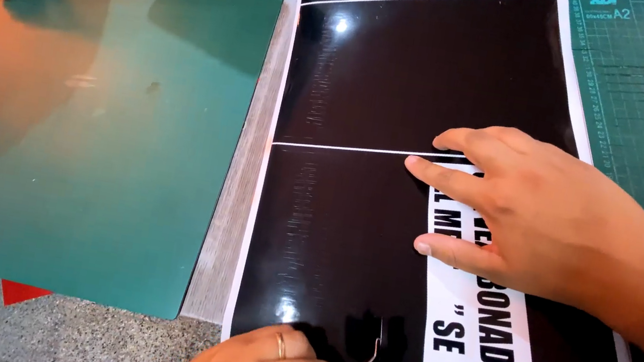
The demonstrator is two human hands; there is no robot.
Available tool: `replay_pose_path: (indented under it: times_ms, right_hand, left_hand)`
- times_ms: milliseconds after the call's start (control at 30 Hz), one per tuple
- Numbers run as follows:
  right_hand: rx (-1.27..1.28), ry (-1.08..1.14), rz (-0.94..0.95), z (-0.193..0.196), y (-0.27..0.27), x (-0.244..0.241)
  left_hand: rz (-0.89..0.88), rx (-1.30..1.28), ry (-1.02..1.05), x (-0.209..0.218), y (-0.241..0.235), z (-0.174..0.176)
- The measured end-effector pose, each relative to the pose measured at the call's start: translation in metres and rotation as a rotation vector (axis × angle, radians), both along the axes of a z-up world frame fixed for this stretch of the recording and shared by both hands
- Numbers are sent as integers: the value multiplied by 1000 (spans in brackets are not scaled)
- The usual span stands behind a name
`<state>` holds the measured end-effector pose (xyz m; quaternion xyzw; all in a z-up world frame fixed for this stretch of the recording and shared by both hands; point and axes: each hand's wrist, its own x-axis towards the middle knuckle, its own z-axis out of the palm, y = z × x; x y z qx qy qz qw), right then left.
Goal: Weeding excess vinyl from a cut decal using a weeding tool
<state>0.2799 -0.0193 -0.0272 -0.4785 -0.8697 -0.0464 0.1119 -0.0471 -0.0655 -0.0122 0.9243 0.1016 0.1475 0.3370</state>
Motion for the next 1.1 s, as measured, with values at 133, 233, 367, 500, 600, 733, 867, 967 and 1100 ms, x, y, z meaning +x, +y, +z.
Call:
replay_pose_path:
  times_ms: [133, 233, 367, 500, 600, 733, 867, 967, 1100]
  right_hand:
    - [-16, -15, -5, 3, -1, -1]
    - [0, 13, 6, 1, -1, -1]
    - [4, 4, 15, 1, -1, -1]
    - [-20, 6, -12, 3, -2, -2]
    - [-38, 7, -27, 4, -3, -3]
    - [11, 14, 28, 2, -1, -1]
    - [-32, -5, -6, 4, -2, -1]
    - [-31, -7, -13, 4, -3, -2]
    - [-29, -2, -19, 4, -3, -2]
  left_hand:
    - [242, -153, 211, -6, -20, -15]
    - [442, -266, 430, -9, -30, -18]
    - [384, -236, 385, -13, -30, -25]
    - [368, -283, 421, -12, -28, -19]
    - [391, -271, 424, -8, -29, -9]
    - [429, -323, 510, -5, -24, 3]
    - [388, -341, 515, -9, -18, 3]
    - [231, -297, 381, -11, -8, 1]
    - [-110, -170, 175, -9, 9, 19]
